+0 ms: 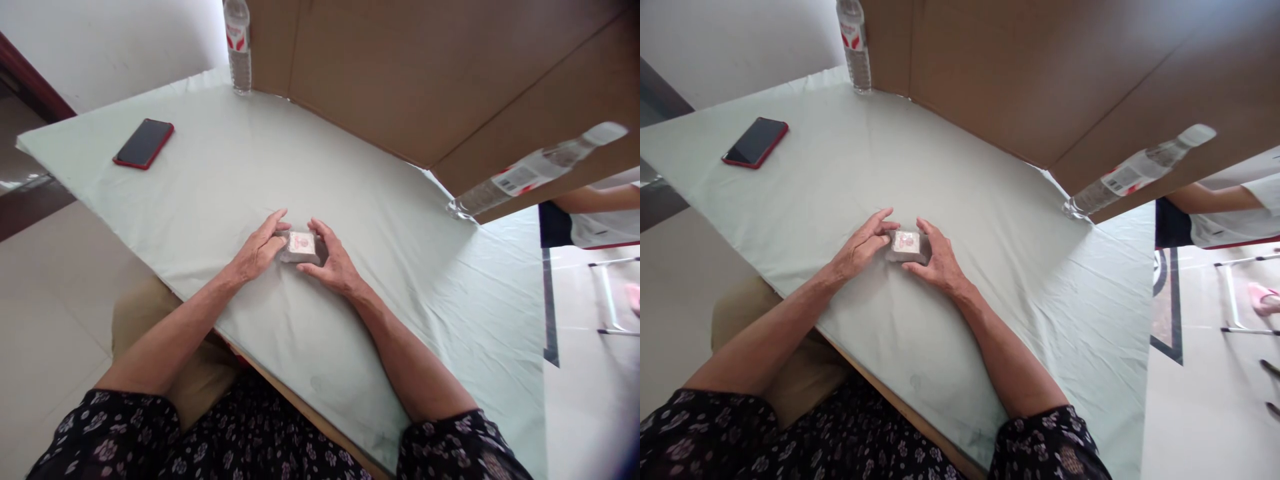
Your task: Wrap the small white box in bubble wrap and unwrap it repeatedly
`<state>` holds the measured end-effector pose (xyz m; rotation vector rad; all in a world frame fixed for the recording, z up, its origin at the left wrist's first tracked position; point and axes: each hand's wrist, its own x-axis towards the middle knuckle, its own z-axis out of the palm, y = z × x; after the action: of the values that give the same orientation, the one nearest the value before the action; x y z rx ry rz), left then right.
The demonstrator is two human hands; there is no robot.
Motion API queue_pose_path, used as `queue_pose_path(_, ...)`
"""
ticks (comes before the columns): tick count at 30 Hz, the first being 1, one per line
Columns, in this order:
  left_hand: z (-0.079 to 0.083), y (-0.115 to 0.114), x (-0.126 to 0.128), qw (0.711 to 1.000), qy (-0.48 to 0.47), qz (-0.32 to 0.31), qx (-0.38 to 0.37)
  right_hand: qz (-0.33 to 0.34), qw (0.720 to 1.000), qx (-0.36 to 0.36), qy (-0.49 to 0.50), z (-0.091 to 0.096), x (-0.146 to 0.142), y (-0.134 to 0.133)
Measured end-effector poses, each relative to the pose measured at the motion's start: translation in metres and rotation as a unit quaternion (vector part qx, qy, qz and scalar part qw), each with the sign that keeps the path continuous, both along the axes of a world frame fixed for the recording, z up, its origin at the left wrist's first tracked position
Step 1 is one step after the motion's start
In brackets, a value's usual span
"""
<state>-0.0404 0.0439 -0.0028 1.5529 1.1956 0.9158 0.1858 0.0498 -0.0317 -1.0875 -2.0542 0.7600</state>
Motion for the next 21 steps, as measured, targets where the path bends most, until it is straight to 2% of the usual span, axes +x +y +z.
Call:
queue_pose_path(8, 0.002, -0.001, -0.001, 1.0, 0.012, 0.006, -0.003, -0.074, 0.997, 0.016, 0.032, 0.003, 0.008, -0.004)
queue_pose_path(12, 0.007, -0.004, 0.001, 0.999, 0.042, 0.002, -0.002, -0.053, 0.998, -0.032, 0.012, 0.0, 0.013, -0.001)
queue_pose_path(15, 0.008, -0.007, 0.005, 0.998, 0.069, -0.001, 0.001, -0.036, 0.998, -0.038, 0.02, 0.002, 0.014, -0.001)
queue_pose_path(21, 0.004, -0.013, 0.011, 0.992, 0.103, -0.021, 0.071, -0.035, 0.998, -0.04, 0.044, 0.004, 0.015, -0.001)
